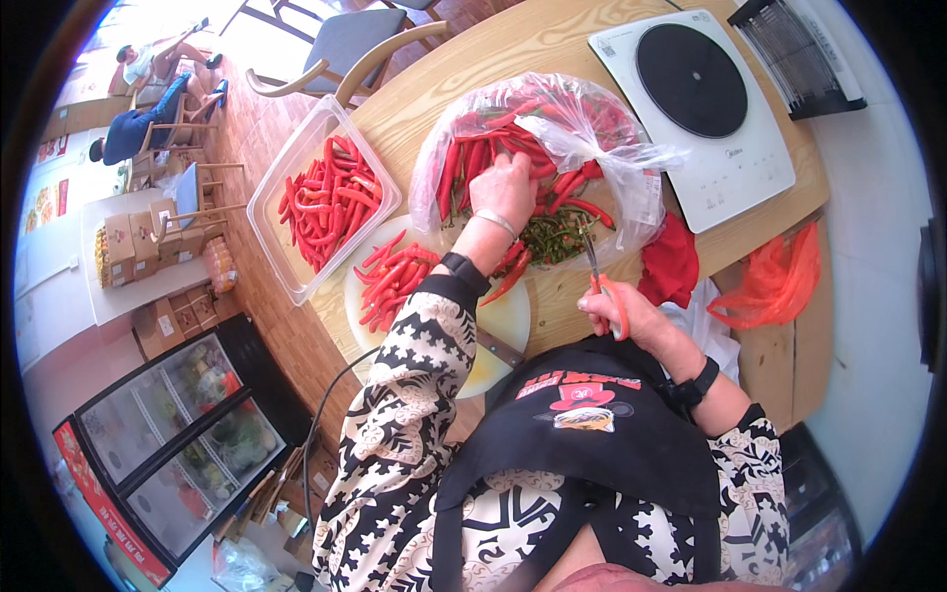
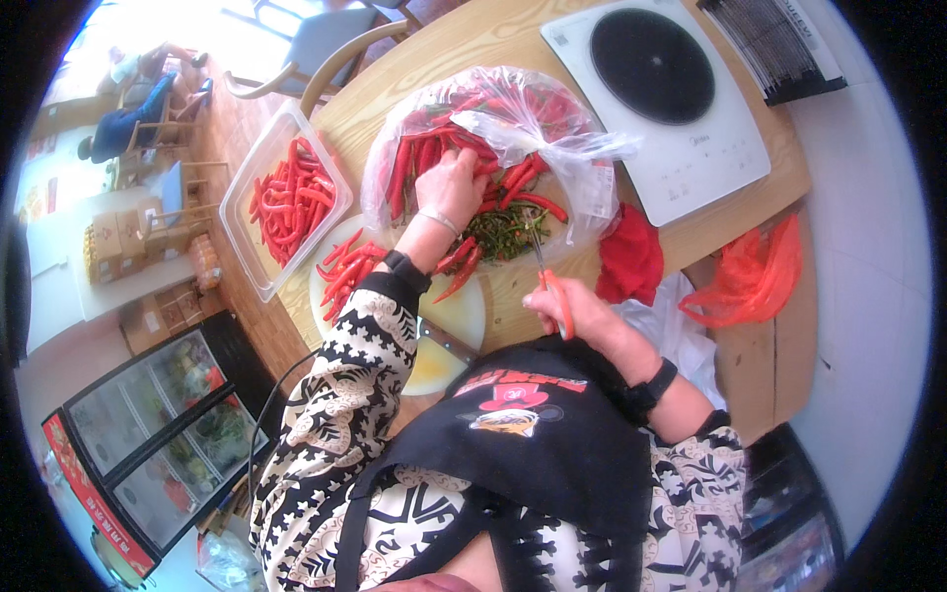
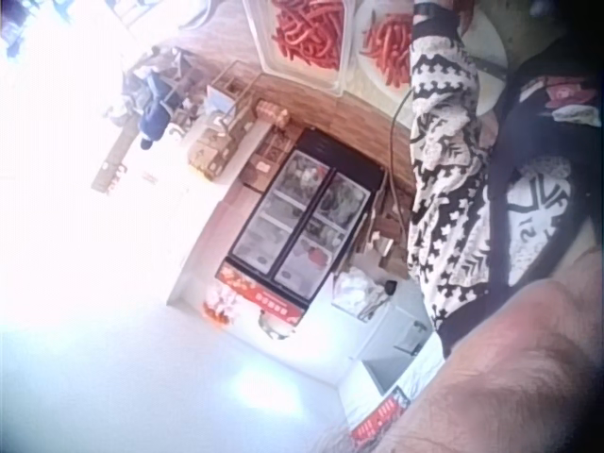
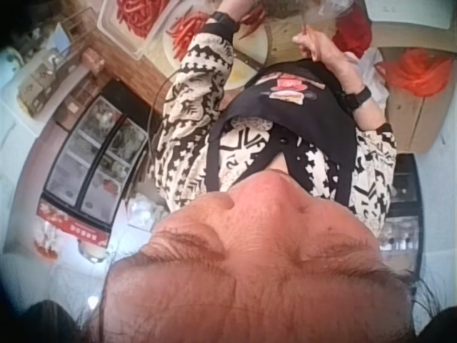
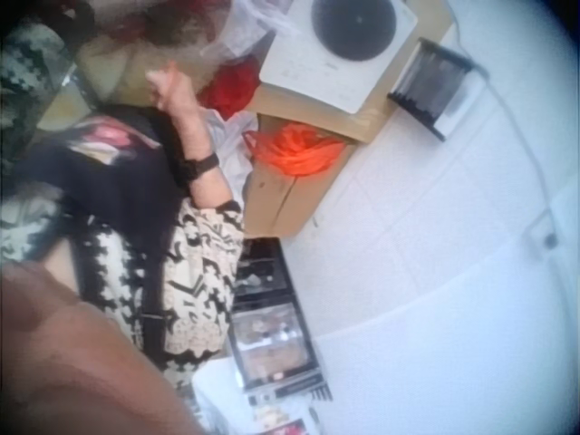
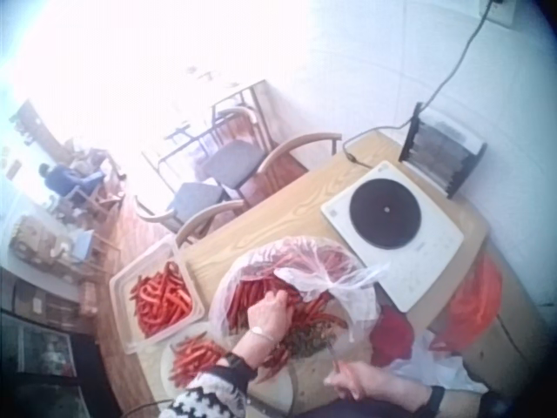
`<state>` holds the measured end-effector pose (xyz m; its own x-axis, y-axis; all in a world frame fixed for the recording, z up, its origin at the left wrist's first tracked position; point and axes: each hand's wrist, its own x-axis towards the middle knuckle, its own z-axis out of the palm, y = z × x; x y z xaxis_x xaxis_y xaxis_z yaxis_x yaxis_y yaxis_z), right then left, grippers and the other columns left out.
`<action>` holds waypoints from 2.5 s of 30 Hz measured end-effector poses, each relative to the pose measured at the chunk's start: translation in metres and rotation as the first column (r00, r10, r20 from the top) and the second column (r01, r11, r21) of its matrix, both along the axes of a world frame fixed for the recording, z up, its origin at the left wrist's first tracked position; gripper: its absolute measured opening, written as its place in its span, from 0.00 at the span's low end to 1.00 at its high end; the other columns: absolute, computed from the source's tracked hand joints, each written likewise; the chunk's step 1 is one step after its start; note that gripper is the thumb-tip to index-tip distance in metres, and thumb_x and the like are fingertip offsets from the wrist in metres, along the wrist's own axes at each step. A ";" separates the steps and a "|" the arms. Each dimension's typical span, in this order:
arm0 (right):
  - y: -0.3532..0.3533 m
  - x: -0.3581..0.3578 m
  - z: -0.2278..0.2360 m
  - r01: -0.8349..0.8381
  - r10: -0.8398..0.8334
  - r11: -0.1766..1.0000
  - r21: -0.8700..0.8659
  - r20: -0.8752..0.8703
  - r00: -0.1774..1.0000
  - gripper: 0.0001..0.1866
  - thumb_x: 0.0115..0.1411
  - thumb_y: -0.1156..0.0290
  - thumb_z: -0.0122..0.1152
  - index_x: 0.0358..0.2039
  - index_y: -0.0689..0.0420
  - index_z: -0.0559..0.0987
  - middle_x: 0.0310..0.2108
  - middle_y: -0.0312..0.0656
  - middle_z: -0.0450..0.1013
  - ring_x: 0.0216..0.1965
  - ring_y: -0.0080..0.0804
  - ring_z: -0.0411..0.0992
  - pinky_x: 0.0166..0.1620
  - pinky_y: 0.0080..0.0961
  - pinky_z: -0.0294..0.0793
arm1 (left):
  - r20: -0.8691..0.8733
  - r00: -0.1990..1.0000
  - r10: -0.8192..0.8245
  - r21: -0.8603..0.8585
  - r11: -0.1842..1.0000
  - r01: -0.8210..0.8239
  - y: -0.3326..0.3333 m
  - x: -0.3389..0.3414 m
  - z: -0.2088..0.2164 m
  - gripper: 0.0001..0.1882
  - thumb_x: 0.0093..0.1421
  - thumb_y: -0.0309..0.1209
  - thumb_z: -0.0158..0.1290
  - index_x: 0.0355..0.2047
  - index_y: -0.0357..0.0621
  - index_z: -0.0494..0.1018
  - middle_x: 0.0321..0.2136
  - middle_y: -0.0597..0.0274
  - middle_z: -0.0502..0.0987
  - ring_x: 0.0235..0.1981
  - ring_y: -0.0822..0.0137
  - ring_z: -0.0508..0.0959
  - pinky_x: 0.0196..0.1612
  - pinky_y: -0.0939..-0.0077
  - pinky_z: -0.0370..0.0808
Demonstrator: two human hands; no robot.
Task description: The person uses scissors to trim the stems off red chili peppers one by one. The trimmed peppers are placed into a clear plastic container on the table, while the discarded stems are collected in a plastic bag. The task continues steadily throughout the clip.
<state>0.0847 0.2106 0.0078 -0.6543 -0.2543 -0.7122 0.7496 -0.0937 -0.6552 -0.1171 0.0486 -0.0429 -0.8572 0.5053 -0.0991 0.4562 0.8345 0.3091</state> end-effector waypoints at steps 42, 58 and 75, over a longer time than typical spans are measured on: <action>0.009 -0.028 0.007 0.028 -0.017 0.963 -0.268 0.043 0.999 0.14 0.61 0.61 0.56 0.32 0.61 0.73 0.19 0.36 0.67 0.19 0.25 0.67 0.25 0.21 0.65 | -0.263 0.804 0.534 0.429 0.811 -0.398 -0.174 0.024 0.104 0.07 0.62 0.27 0.59 0.40 0.43 0.77 0.28 0.58 0.77 0.27 0.62 0.77 0.32 0.68 0.75; 0.017 -0.020 -0.002 -0.130 0.133 0.990 -0.045 0.083 0.988 0.16 0.58 0.56 0.61 0.28 0.58 0.75 0.19 0.34 0.69 0.20 0.23 0.69 0.29 0.20 0.67 | -0.376 0.754 0.538 0.092 0.832 -0.548 -0.264 0.011 0.062 0.11 0.60 0.35 0.61 0.41 0.47 0.80 0.34 0.57 0.78 0.33 0.58 0.80 0.37 0.67 0.77; 0.014 -0.013 -0.020 0.114 -0.064 0.962 -0.247 0.204 0.977 0.17 0.60 0.57 0.62 0.33 0.60 0.76 0.18 0.36 0.70 0.19 0.24 0.71 0.24 0.18 0.66 | -0.378 0.892 0.247 0.345 0.932 -0.112 -0.146 -0.007 0.082 0.12 0.55 0.28 0.61 0.41 0.43 0.79 0.34 0.56 0.80 0.39 0.54 0.79 0.46 0.61 0.76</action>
